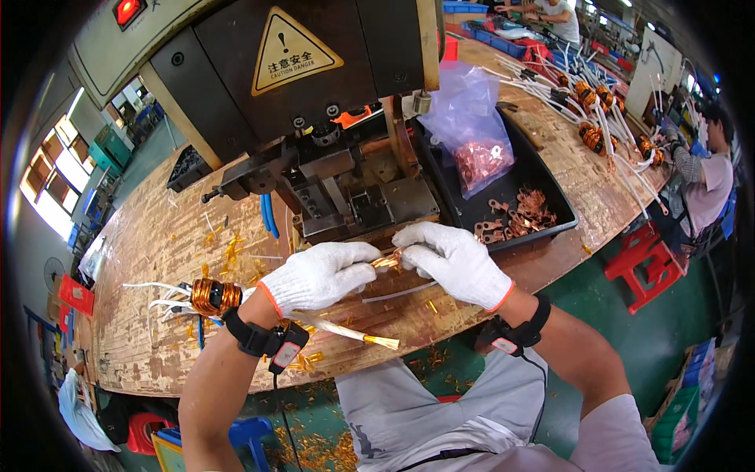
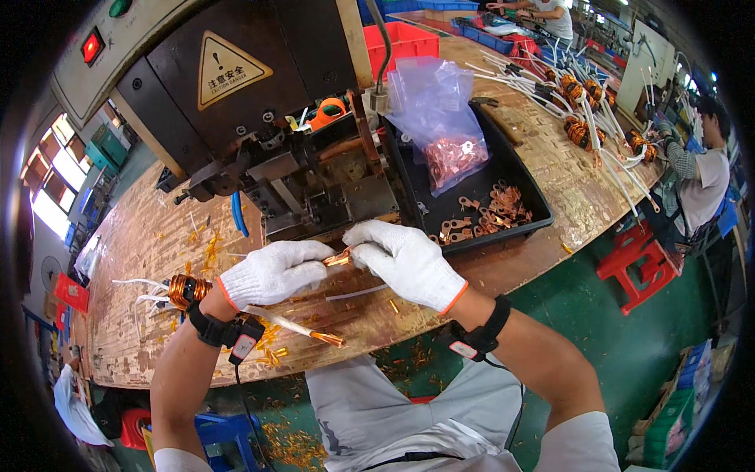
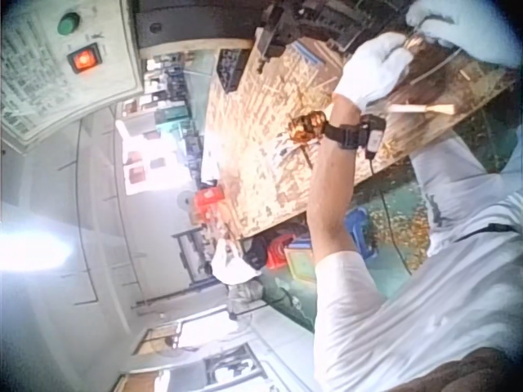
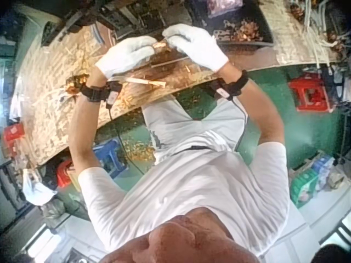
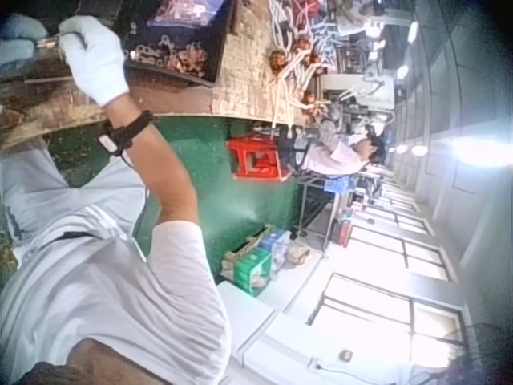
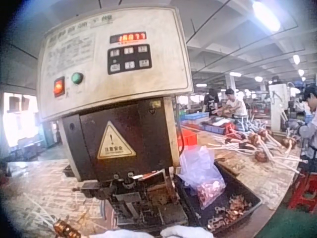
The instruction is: Crimping copper terminals onto the ends of large electrical cables using a machine.
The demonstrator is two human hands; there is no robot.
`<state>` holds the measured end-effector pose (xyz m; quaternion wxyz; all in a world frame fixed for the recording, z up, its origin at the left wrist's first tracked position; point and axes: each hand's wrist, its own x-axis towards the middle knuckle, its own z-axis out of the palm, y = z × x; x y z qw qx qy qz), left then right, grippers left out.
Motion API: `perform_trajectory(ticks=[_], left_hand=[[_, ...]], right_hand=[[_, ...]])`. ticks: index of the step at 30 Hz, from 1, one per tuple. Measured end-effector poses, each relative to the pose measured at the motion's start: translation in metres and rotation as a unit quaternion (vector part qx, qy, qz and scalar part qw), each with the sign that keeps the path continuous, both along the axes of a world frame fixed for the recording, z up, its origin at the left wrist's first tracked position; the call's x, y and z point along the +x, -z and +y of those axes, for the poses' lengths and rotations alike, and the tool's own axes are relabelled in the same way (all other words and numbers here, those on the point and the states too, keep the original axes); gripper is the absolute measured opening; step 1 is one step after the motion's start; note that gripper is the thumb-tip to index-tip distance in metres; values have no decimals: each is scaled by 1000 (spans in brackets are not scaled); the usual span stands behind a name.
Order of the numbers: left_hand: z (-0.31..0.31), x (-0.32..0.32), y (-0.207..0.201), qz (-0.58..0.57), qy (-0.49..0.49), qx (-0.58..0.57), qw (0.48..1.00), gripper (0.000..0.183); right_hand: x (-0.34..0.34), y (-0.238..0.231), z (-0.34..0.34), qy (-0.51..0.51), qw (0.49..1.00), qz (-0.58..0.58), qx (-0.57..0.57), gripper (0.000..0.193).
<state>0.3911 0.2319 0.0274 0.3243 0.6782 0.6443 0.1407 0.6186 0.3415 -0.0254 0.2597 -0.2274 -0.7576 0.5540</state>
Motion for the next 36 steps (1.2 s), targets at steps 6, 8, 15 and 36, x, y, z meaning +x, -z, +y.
perform_trajectory(ticks=[6,8,15,36], left_hand=[[-27,-14,-25,80,-46,7,996,44],[-52,-33,-30,168,-76,42,982,41],[-106,-82,-14,288,-34,177,940,22],[-89,-97,-21,317,-51,95,942,34]], right_hand=[[4,-12,1,-22,993,5,-113,27],[4,-9,5,-31,995,4,-93,26],[0,-15,8,-52,993,16,-101,29],[-35,-27,36,-52,994,-35,-86,25]])
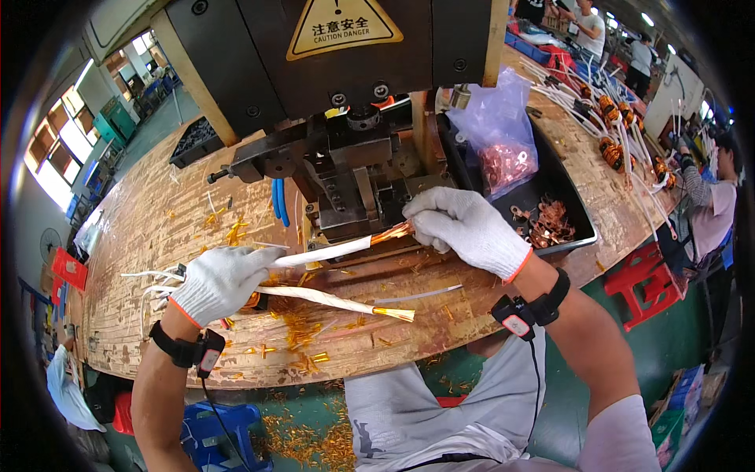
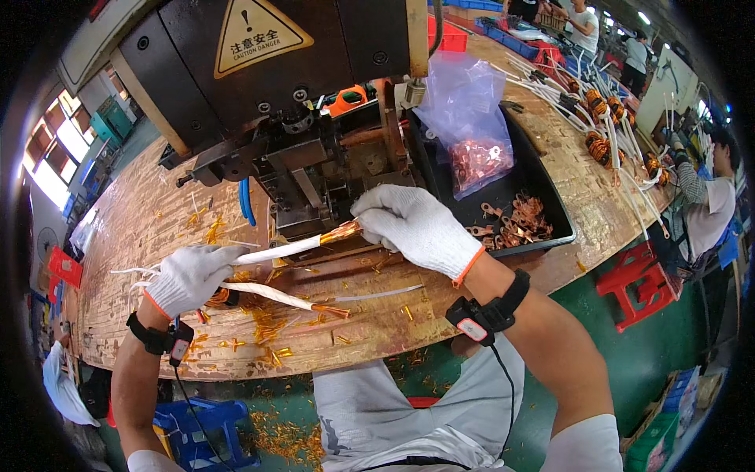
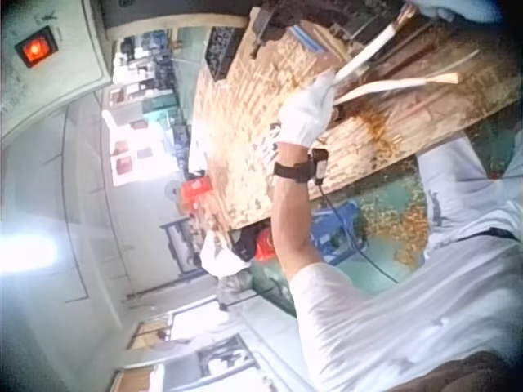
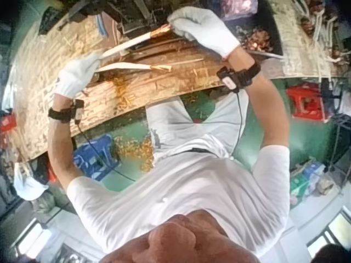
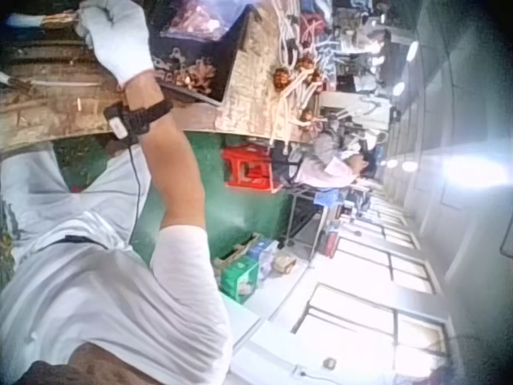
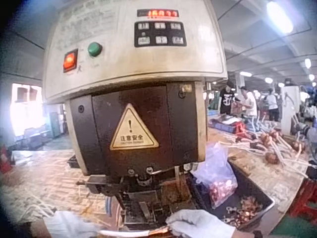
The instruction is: Crimping copper terminals onto the ends of large electrical cables using a machine.
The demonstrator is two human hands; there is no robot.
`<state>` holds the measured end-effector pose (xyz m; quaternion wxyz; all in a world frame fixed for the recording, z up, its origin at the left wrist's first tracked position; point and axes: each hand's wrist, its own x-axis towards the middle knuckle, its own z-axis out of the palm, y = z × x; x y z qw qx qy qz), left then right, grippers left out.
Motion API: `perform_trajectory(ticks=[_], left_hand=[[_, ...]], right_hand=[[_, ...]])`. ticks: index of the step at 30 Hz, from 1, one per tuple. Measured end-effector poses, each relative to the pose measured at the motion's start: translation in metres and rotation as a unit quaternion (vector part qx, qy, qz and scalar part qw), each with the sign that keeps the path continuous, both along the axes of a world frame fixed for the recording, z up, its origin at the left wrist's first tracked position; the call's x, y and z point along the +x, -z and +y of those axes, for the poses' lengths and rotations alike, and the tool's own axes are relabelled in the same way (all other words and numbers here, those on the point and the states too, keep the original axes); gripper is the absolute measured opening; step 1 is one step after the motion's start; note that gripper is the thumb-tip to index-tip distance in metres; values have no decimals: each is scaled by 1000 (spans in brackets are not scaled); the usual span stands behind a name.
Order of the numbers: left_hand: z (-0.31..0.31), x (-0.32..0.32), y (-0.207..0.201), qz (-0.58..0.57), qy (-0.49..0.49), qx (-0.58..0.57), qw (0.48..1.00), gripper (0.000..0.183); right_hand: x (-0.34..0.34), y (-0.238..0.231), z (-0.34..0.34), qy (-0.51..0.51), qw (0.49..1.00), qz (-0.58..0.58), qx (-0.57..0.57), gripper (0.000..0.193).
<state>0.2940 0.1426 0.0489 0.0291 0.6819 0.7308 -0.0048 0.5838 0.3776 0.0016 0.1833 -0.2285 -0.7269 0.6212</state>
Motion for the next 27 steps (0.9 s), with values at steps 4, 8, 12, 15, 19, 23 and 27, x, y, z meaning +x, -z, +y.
perform_trajectory(ticks=[4,8,12,15,19,23,27], left_hand=[[0,-4,-3,35,10,1,999,37],[2,-7,1,21,9,22,999,37],[-4,-17,2,16,19,61,998,36],[-6,-24,4,11,29,69,997,36],[-4,-25,1,30,18,55,998,35],[-6,-26,-1,26,2,41,999,34],[-3,-21,1,35,-9,48,998,33]], right_hand=[[-3,0,3,-9,1000,7,-8,25],[-9,-1,9,-9,1000,12,6,27],[-23,-9,5,-9,1000,19,-5,27],[-30,-11,9,-28,999,1,20,28],[-33,-11,11,-32,999,-6,38,28],[-38,-6,12,-26,999,-8,36,25],[-42,-6,16,-20,999,1,45,24]])
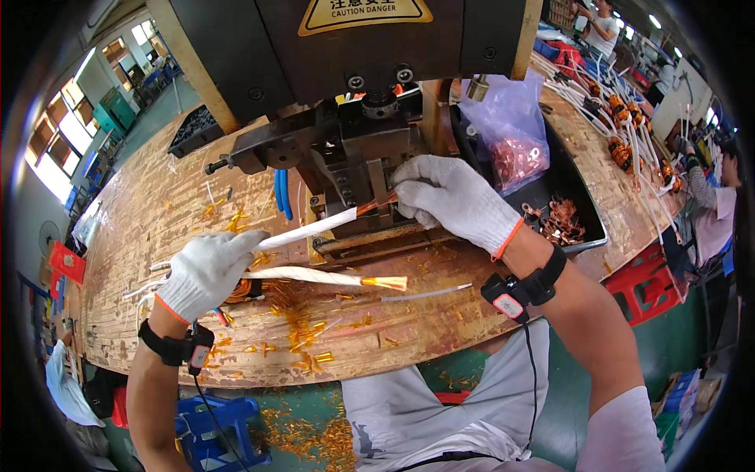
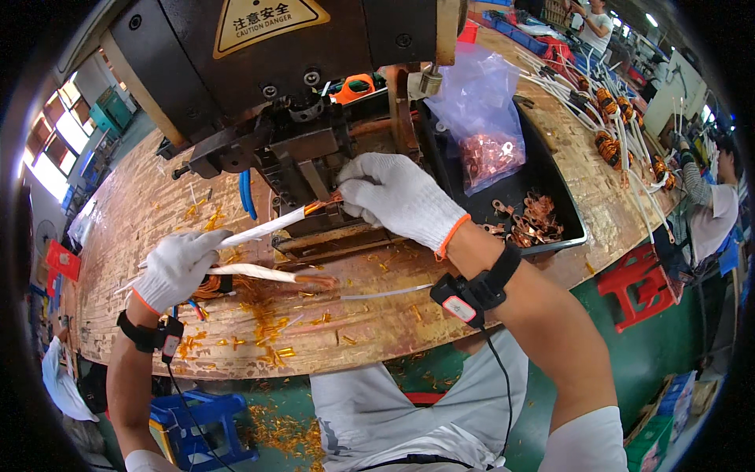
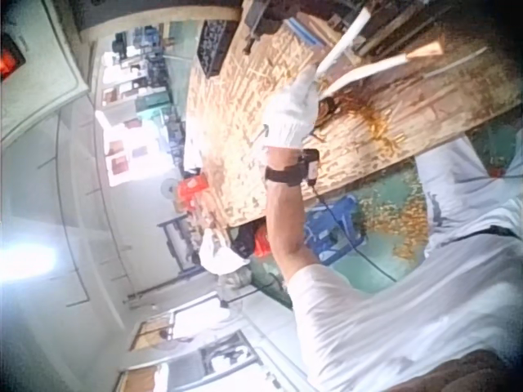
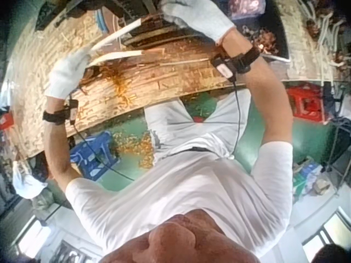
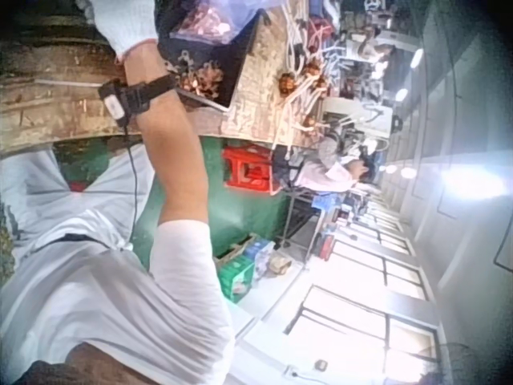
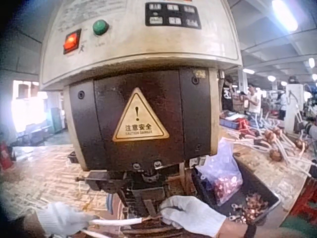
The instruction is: Crimping copper terminals onto the ends of large electrical cables using a machine.
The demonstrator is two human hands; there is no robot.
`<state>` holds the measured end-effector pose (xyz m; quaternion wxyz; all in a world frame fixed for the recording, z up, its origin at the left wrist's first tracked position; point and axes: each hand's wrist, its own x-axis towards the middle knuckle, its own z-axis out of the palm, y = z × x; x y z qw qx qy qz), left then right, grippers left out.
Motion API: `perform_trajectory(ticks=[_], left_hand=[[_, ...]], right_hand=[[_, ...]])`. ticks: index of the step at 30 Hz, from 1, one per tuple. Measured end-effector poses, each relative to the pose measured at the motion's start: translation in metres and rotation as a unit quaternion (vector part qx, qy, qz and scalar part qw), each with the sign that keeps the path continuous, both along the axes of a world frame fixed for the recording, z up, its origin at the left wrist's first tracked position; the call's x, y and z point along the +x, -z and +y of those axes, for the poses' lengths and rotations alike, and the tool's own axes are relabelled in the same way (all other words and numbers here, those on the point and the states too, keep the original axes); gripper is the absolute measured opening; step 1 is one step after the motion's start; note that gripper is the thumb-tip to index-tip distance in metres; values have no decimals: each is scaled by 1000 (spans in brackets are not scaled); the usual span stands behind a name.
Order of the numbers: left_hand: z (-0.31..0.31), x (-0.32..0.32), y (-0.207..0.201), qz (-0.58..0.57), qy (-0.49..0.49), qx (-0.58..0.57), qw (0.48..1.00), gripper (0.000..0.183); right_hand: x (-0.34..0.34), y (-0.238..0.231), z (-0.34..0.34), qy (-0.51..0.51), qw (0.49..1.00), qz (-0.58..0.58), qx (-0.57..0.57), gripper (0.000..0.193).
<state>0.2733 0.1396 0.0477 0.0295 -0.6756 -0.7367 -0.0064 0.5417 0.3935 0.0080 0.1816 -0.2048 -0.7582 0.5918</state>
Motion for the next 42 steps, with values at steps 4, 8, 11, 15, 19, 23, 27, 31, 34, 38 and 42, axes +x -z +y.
perform_trajectory(ticks=[4,8,11,15,19,23,27,31,34,38,42], left_hand=[[3,11,9,13,17,5,1000,33],[3,14,16,28,48,12,998,37],[4,13,9,36,58,50,996,42],[-45,-16,12,63,20,121,990,64],[-105,-50,36,-17,-99,145,984,86],[-97,-60,64,-117,-155,209,958,96],[-70,-52,90,-135,-203,295,924,92],[-77,-62,93,-120,-210,319,916,82],[-78,-69,82,-108,-218,302,922,78],[-87,-86,54,-82,-197,280,936,77],[-85,-92,23,-37,-184,277,942,77]], right_hand=[[10,-5,-5,4,1000,-12,-25,25],[23,0,-6,13,998,-11,-60,26],[29,2,-5,14,997,1,-76,27],[26,5,-8,-1,995,21,-95,27],[27,3,-6,-9,996,13,-82,26],[25,0,-7,17,997,8,-81,26],[24,3,-7,41,997,16,-69,27],[22,1,-7,19,996,18,-90,25],[16,0,-4,-9,997,17,-72,25],[6,1,-2,-1,997,20,-73,24],[0,-1,-2,9,998,9,-69,22]])
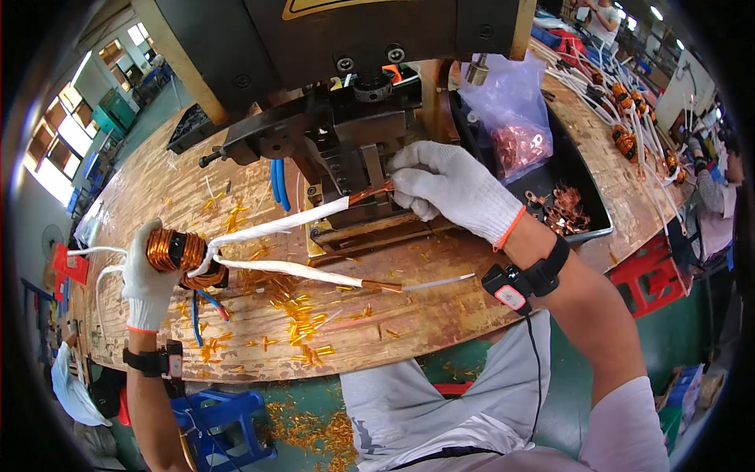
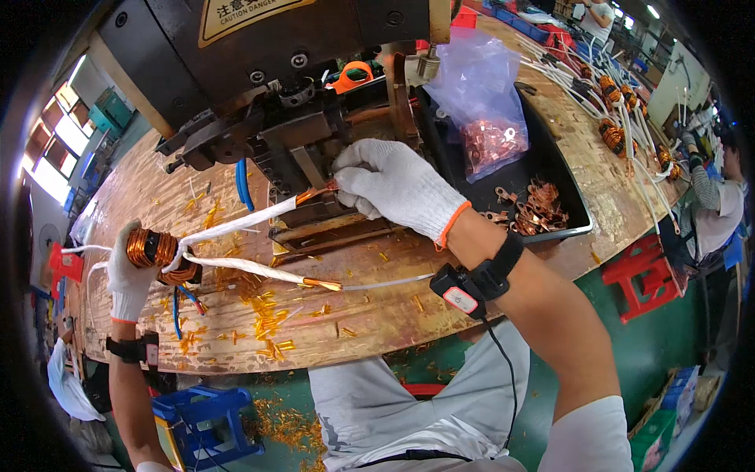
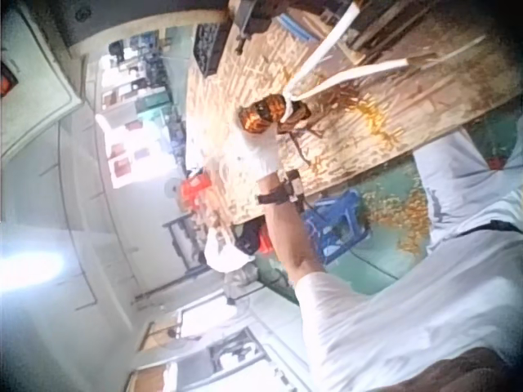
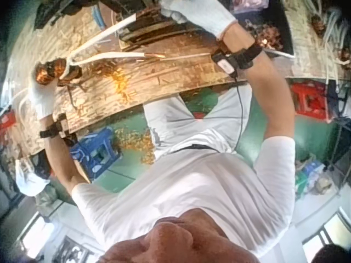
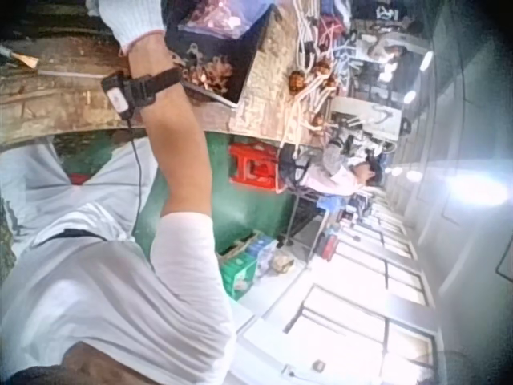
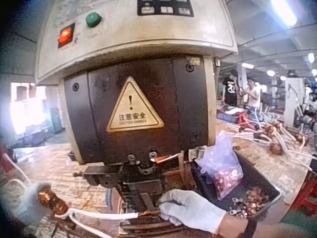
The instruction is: Crimping copper terminals onto the ends of large electrical cables using a machine.
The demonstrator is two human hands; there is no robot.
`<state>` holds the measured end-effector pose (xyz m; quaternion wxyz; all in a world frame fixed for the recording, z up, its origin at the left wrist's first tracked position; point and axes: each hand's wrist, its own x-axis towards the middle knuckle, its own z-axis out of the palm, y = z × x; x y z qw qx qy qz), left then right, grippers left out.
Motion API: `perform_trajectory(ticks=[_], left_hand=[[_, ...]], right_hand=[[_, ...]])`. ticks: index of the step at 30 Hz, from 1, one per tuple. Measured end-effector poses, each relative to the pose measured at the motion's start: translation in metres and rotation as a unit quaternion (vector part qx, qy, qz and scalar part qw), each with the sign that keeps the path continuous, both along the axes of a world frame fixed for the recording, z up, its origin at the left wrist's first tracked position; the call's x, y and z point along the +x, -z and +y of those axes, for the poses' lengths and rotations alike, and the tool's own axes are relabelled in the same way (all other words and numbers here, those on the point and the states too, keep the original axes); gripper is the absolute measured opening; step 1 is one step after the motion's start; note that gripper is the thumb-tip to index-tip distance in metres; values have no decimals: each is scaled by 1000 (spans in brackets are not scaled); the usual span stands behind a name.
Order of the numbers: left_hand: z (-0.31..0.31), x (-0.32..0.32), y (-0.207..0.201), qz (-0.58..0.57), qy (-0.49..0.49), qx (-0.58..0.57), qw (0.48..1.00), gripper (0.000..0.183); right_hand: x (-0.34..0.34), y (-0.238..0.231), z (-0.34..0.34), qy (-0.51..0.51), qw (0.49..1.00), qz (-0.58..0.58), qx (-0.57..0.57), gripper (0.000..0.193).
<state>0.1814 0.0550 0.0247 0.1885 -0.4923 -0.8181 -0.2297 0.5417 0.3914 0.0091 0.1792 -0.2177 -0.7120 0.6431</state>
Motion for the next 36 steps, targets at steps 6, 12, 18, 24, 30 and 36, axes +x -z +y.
perform_trajectory(ticks=[6,12,18,24,30,36], left_hand=[[6,-11,-33,77,25,-37,996,79],[12,-22,-43,88,26,-50,995,79],[21,-31,-50,112,26,-55,992,79],[19,-44,-55,111,42,-50,992,80],[24,-41,-59,121,62,-56,989,78],[23,-35,-61,124,56,-60,989,79]], right_hand=[[-6,0,2,6,1000,-12,-4,22],[-11,6,9,-1,1000,2,-10,23],[-14,14,14,20,996,9,83,23],[-12,10,16,-7,999,11,30,21],[-13,13,18,-14,1000,25,6,13],[-14,10,16,-13,1000,8,8,13]])
